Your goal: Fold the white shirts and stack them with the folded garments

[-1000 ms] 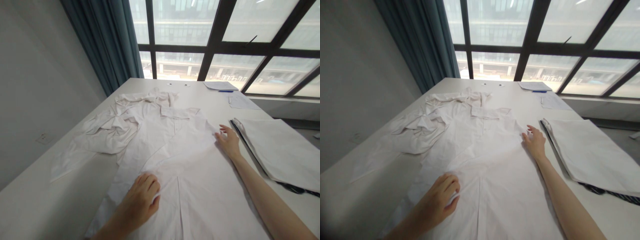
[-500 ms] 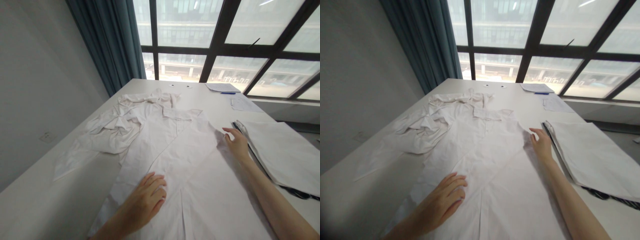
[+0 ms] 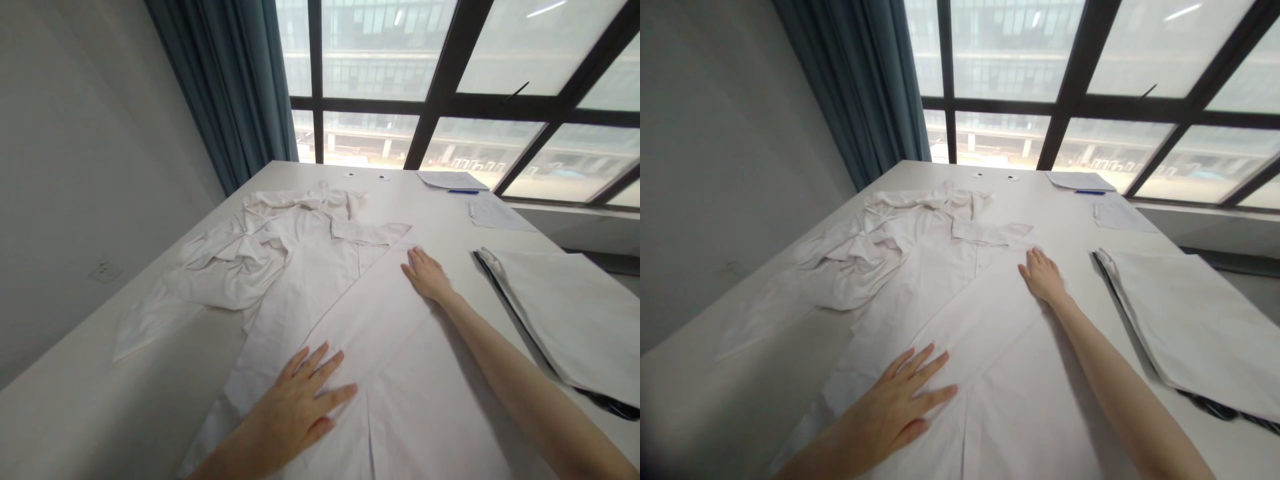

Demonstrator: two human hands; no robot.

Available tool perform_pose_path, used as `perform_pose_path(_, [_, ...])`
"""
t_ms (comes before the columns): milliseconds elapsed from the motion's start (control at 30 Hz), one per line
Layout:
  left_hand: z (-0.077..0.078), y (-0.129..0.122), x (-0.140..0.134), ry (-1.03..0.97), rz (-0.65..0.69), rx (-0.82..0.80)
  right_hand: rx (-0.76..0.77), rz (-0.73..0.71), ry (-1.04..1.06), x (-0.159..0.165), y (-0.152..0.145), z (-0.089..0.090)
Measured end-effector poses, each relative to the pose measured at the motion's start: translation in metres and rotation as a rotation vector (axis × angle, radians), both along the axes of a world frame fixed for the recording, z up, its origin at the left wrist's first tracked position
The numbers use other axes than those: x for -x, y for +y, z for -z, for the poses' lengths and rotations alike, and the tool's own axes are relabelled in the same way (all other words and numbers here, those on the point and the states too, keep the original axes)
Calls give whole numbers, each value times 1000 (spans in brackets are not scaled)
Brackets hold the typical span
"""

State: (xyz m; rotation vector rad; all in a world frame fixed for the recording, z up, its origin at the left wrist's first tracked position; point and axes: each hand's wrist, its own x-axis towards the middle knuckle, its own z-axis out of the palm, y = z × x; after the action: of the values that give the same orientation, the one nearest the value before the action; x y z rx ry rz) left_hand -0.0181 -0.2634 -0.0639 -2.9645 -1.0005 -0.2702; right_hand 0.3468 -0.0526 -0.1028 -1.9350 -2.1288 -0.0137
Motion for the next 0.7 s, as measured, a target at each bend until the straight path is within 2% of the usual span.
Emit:
perform_pose_path(233, [4, 1, 0, -16, 3, 22, 9, 117, 22, -20, 32, 2])
perform_pose_path(433, [2, 2, 1, -22, 3, 26, -96, 219, 92, -26, 56, -6])
perform_pose_path(600, [-1, 1, 0, 13, -3, 36, -116, 178, 141, -25, 71, -7])
perform_pose_path(700, [-1, 1, 0, 6, -9, 44, -118, 226, 188, -29, 80, -6])
